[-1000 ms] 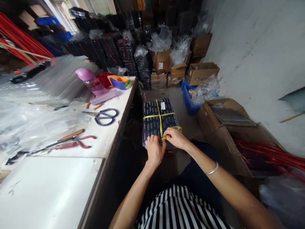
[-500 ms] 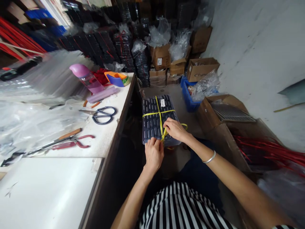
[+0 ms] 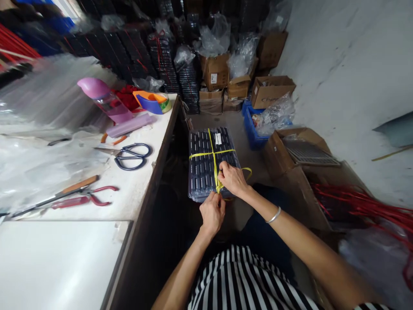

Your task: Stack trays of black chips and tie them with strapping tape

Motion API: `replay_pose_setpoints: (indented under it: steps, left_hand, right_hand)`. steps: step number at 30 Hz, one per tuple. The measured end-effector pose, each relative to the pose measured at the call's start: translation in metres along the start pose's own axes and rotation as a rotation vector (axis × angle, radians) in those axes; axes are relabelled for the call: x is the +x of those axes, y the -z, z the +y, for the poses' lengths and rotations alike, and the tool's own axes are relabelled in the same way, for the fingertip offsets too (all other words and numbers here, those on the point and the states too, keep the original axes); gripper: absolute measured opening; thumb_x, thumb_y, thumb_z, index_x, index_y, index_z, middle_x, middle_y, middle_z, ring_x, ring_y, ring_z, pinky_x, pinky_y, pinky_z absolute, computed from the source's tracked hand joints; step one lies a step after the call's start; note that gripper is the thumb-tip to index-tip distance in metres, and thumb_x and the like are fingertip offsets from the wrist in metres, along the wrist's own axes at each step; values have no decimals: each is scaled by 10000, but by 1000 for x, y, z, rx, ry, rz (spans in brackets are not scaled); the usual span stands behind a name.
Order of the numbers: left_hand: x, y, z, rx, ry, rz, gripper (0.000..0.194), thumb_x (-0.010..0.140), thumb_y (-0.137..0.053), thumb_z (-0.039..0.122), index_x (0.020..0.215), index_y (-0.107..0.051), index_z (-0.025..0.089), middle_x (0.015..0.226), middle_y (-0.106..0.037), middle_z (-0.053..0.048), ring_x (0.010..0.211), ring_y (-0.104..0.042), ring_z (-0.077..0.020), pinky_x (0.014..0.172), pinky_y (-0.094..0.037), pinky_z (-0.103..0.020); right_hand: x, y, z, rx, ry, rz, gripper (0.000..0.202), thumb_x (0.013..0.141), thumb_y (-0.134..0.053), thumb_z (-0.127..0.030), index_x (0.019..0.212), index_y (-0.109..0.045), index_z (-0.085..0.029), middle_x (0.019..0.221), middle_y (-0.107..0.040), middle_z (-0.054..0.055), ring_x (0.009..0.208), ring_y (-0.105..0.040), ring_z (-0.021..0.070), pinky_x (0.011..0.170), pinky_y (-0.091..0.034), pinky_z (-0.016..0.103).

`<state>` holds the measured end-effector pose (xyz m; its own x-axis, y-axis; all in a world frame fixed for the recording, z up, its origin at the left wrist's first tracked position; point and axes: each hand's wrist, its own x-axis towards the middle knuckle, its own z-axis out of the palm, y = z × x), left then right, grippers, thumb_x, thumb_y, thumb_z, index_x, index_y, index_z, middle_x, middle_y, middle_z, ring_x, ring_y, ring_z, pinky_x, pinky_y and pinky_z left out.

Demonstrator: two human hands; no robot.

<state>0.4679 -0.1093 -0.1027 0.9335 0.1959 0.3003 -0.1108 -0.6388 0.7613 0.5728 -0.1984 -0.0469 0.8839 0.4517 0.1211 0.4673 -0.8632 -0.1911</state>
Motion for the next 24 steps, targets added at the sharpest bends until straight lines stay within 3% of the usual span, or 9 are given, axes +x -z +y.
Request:
replay_pose_setpoints:
  steps: [5, 10, 15, 20, 24]
  left_hand:
    - [-6, -1, 0, -37, -23, 0, 199, 853, -436, 167, 658, -465, 196, 658, -442, 1, 558, -413, -124, 534, -295, -254]
    - [-4, 17, 7, -166, -52, 46, 247, 890, -449, 243, 649, -440, 190, 734, -430, -8, 653, -448, -122, 606, -382, -241]
    - [8, 31, 7, -273, -8, 66, 339, 891, -448, 273, 573, -369, 185, 719, -419, -5, 661, -436, -116, 593, -381, -234]
    - [3, 20, 3, -291, 29, -5, 323, 882, -415, 234, 571, -341, 189, 696, -394, 6, 614, -406, -108, 582, -349, -248]
    - [-4, 16, 3, -317, 42, -23, 308, 876, -415, 241, 577, -359, 190, 703, -405, 3, 621, -410, -111, 602, -353, -253]
  right_hand:
    - [1, 5, -1, -15, -17, 11, 171, 842, -425, -134, 996, -494, -165, 917, -646, 85, 787, -619, 206, 633, -378, 264]
    - [0, 12, 4, -13, 55, 29, 102, 861, -445, -175, 886, -542, -191, 872, -645, 38, 752, -615, 171, 625, -364, 241]
    - [-3, 6, 5, -3, 22, 36, 138, 864, -427, -183, 935, -546, -188, 896, -646, 43, 755, -613, 181, 624, -361, 254]
    - [-1, -4, -3, 20, -81, 7, 229, 850, -405, -154, 1049, -517, -157, 977, -646, 91, 803, -617, 210, 640, -374, 269]
    - [2, -2, -7, 53, -112, 9, 225, 837, -415, -141, 1028, -534, -160, 981, -644, 94, 808, -615, 214, 651, -383, 270]
